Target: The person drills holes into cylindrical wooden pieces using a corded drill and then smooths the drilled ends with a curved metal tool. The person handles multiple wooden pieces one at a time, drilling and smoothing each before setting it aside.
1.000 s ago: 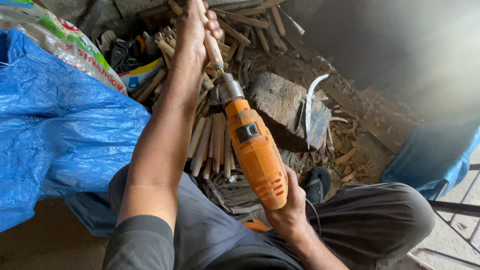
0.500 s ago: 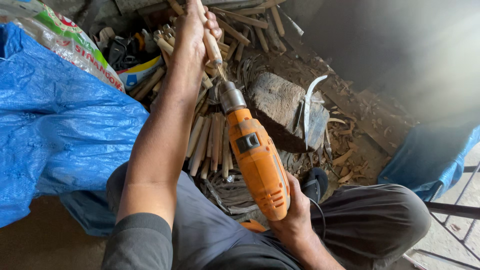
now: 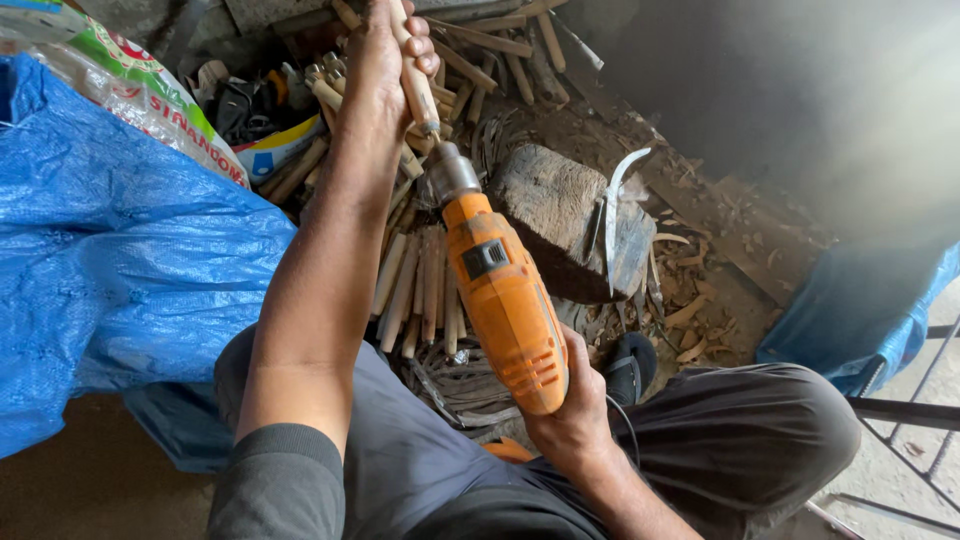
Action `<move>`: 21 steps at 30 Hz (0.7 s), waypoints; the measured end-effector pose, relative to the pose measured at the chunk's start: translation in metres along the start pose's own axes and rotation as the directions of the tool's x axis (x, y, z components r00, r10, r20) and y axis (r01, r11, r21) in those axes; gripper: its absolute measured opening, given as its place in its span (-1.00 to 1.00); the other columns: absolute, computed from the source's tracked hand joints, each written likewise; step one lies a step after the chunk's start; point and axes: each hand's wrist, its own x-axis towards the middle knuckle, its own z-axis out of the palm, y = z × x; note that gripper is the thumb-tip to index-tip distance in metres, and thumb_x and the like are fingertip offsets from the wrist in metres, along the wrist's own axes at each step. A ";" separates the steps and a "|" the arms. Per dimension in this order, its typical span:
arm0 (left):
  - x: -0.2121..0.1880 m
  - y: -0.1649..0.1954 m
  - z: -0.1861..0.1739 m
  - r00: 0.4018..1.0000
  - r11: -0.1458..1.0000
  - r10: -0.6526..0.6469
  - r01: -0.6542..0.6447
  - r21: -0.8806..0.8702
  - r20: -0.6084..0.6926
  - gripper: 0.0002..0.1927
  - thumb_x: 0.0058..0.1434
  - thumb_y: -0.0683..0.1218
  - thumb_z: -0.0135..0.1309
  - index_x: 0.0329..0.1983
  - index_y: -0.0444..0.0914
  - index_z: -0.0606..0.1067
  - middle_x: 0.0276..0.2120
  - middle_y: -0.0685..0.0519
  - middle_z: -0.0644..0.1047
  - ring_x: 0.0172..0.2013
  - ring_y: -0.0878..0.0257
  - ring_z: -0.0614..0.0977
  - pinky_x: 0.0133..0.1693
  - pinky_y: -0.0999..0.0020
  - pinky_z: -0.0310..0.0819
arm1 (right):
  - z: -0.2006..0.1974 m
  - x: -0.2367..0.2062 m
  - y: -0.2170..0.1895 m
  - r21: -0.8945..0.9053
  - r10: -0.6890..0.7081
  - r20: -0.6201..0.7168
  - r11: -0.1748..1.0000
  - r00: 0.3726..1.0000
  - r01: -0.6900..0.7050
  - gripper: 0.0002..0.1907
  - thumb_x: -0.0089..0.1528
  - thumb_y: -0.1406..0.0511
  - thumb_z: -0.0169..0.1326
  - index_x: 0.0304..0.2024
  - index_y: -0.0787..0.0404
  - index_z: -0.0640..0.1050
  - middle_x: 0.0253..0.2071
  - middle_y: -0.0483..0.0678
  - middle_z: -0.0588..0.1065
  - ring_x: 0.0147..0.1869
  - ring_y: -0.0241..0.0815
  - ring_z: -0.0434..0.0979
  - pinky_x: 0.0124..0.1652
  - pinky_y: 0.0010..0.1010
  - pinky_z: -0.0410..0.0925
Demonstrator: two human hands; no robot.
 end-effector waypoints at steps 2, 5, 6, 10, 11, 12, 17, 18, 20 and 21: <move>0.000 -0.001 0.000 0.999 1.000 -0.022 0.022 -0.011 -0.034 -0.54 0.42 0.21 -0.02 -0.08 -0.32 0.36 -0.46 0.04 0.46 -0.57 0.38 0.46 -0.56 0.47 0.44 | -0.003 -0.005 0.003 -0.015 0.031 0.004 0.999 1.000 -0.031 -0.34 0.09 0.42 0.29 0.20 0.28 0.31 -0.11 0.10 0.63 -0.05 0.00 0.73 -0.12 -0.31 0.52; 0.003 -0.004 0.000 0.994 0.992 -0.072 0.063 -0.109 -0.080 -0.51 0.39 0.24 -0.07 -0.13 -0.32 0.34 -0.50 0.03 0.45 -0.60 0.35 0.45 -0.59 0.44 0.43 | -0.006 -0.011 0.008 -0.025 0.081 0.000 0.996 0.997 -0.081 -0.36 0.09 0.41 0.29 0.18 0.26 0.34 -0.14 0.07 0.65 -0.07 -0.01 0.75 -0.14 -0.32 0.53; 0.003 -0.005 -0.001 0.992 0.991 -0.085 0.074 -0.109 -0.096 -0.51 0.39 0.23 -0.08 -0.13 -0.32 0.34 -0.50 0.03 0.45 -0.60 0.35 0.45 -0.59 0.43 0.44 | -0.007 -0.013 0.009 -0.019 0.106 0.010 0.994 0.994 -0.105 -0.37 0.09 0.40 0.29 0.18 0.25 0.34 -0.14 0.06 0.66 -0.08 -0.03 0.76 -0.14 -0.33 0.54; 0.005 -0.004 0.000 0.982 0.986 -0.129 0.112 -0.127 -0.136 -0.52 0.39 0.23 -0.11 -0.15 -0.31 0.33 -0.52 0.02 0.44 -0.62 0.35 0.44 -0.61 0.41 0.44 | -0.009 -0.018 0.009 -0.047 0.127 0.004 0.991 0.992 -0.127 -0.36 0.09 0.40 0.29 0.18 0.24 0.34 -0.13 0.07 0.65 -0.08 -0.03 0.75 -0.15 -0.33 0.54; 0.004 -0.003 0.000 0.979 0.984 -0.134 0.113 -0.140 -0.151 -0.52 0.39 0.23 -0.12 -0.16 -0.31 0.32 -0.53 0.02 0.43 -0.63 0.35 0.43 -0.62 0.41 0.43 | -0.010 -0.019 0.008 -0.071 0.110 0.005 0.991 0.994 -0.110 -0.35 0.08 0.41 0.29 0.19 0.25 0.33 -0.11 0.08 0.64 -0.07 -0.02 0.73 -0.15 -0.32 0.54; 0.003 -0.003 0.000 0.983 0.987 -0.120 0.104 -0.120 -0.142 -0.52 0.41 0.23 -0.12 -0.15 -0.32 0.33 -0.52 0.02 0.44 -0.62 0.35 0.44 -0.61 0.41 0.44 | -0.011 -0.019 0.007 -0.062 0.106 0.008 0.993 0.994 -0.105 -0.35 0.08 0.40 0.29 0.19 0.25 0.33 -0.11 0.08 0.64 -0.07 -0.02 0.74 -0.15 -0.32 0.54; -0.002 -0.006 0.002 0.985 0.996 -0.088 0.083 -0.039 -0.148 -0.54 0.41 0.23 -0.13 -0.14 -0.30 0.32 -0.52 0.03 0.46 -0.62 0.35 0.47 -0.61 0.41 0.45 | -0.011 -0.009 0.001 -0.042 0.056 0.003 0.998 0.998 -0.055 -0.32 0.05 0.41 0.30 0.18 0.24 0.33 -0.11 0.12 0.62 -0.08 0.03 0.73 -0.16 -0.27 0.53; -0.002 -0.007 0.002 0.989 0.998 -0.067 0.069 0.014 -0.129 -0.53 0.41 0.22 -0.13 -0.13 -0.31 0.33 -0.52 0.03 0.47 -0.62 0.36 0.47 -0.61 0.41 0.46 | -0.010 -0.006 0.001 -0.050 0.065 0.003 0.997 0.998 -0.065 -0.33 0.05 0.43 0.27 0.19 0.24 0.33 -0.12 0.12 0.63 -0.07 0.04 0.73 -0.15 -0.27 0.53; -0.003 -0.009 0.002 0.995 0.993 -0.029 0.041 0.114 -0.100 -0.52 0.40 0.21 -0.14 -0.11 -0.33 0.37 -0.50 0.03 0.49 -0.62 0.37 0.48 -0.62 0.42 0.48 | -0.009 0.000 -0.001 -0.069 0.089 0.014 0.994 0.996 -0.088 -0.34 0.06 0.47 0.21 0.21 0.24 0.32 -0.12 0.12 0.63 -0.05 0.07 0.71 -0.14 -0.27 0.53; -0.003 -0.010 0.002 0.997 0.996 -0.037 0.043 0.084 -0.074 -0.52 0.39 0.22 -0.13 -0.10 -0.32 0.36 -0.51 0.03 0.48 -0.63 0.36 0.47 -0.63 0.42 0.47 | -0.008 0.001 -0.001 -0.059 0.082 0.019 0.995 0.996 -0.080 -0.34 0.07 0.47 0.21 0.22 0.24 0.32 -0.11 0.12 0.63 -0.04 0.07 0.71 -0.13 -0.27 0.53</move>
